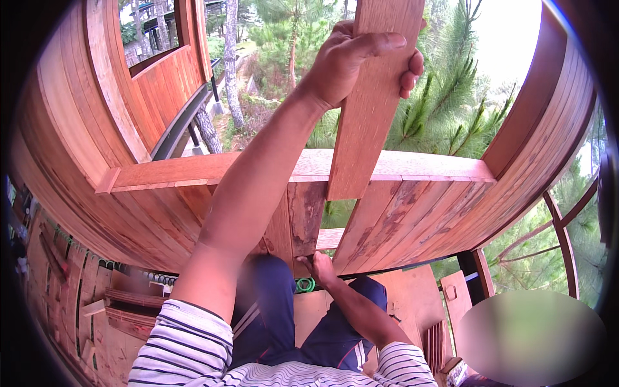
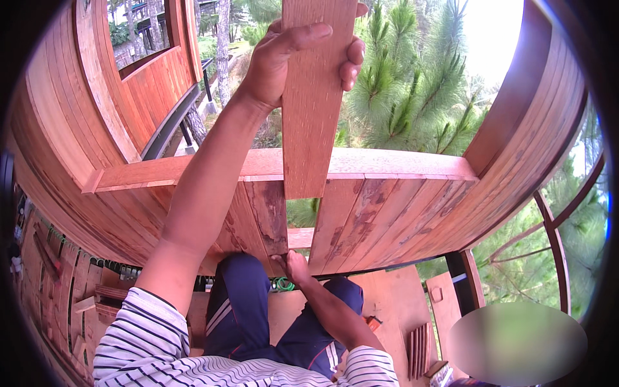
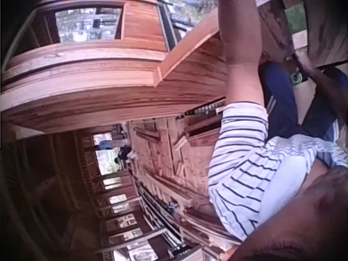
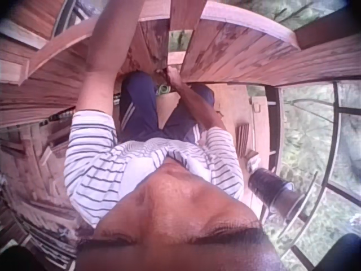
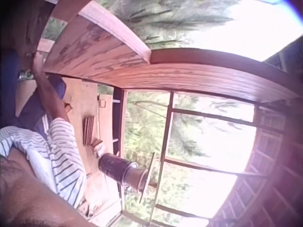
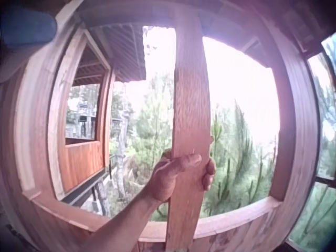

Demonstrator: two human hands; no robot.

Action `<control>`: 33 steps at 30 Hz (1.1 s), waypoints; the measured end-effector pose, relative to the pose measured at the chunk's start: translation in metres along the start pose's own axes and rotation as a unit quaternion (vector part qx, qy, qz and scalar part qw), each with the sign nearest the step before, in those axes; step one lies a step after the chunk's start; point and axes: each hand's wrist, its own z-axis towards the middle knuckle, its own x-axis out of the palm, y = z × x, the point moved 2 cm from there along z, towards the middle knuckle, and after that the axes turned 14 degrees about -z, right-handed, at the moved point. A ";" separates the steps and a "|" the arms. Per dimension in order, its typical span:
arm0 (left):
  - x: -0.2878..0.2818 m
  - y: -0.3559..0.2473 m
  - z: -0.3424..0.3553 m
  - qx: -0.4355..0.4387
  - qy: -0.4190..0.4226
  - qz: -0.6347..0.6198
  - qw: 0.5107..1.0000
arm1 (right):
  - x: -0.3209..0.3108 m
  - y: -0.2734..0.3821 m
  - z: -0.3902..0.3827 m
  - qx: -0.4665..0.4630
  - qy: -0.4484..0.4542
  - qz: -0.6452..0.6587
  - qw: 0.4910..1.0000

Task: The person installs wooden planks onto a curved wooden structure using a pneumatic nail gun. They position each plank, align it with the existing frame, and secure it with nails. The process is repeated for multiple planks along the curved surface.

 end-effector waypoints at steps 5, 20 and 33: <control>0.000 0.006 0.003 0.000 0.000 -0.034 0.999 | 0.003 -0.012 0.002 0.025 0.026 -0.008 0.999; -0.012 -0.001 0.000 -0.115 0.059 -0.074 0.989 | 0.001 -0.008 0.000 -0.016 0.019 0.010 1.000; -0.011 0.010 0.006 -0.113 0.063 -0.137 0.982 | 0.003 -0.015 0.005 -0.007 0.026 0.031 0.999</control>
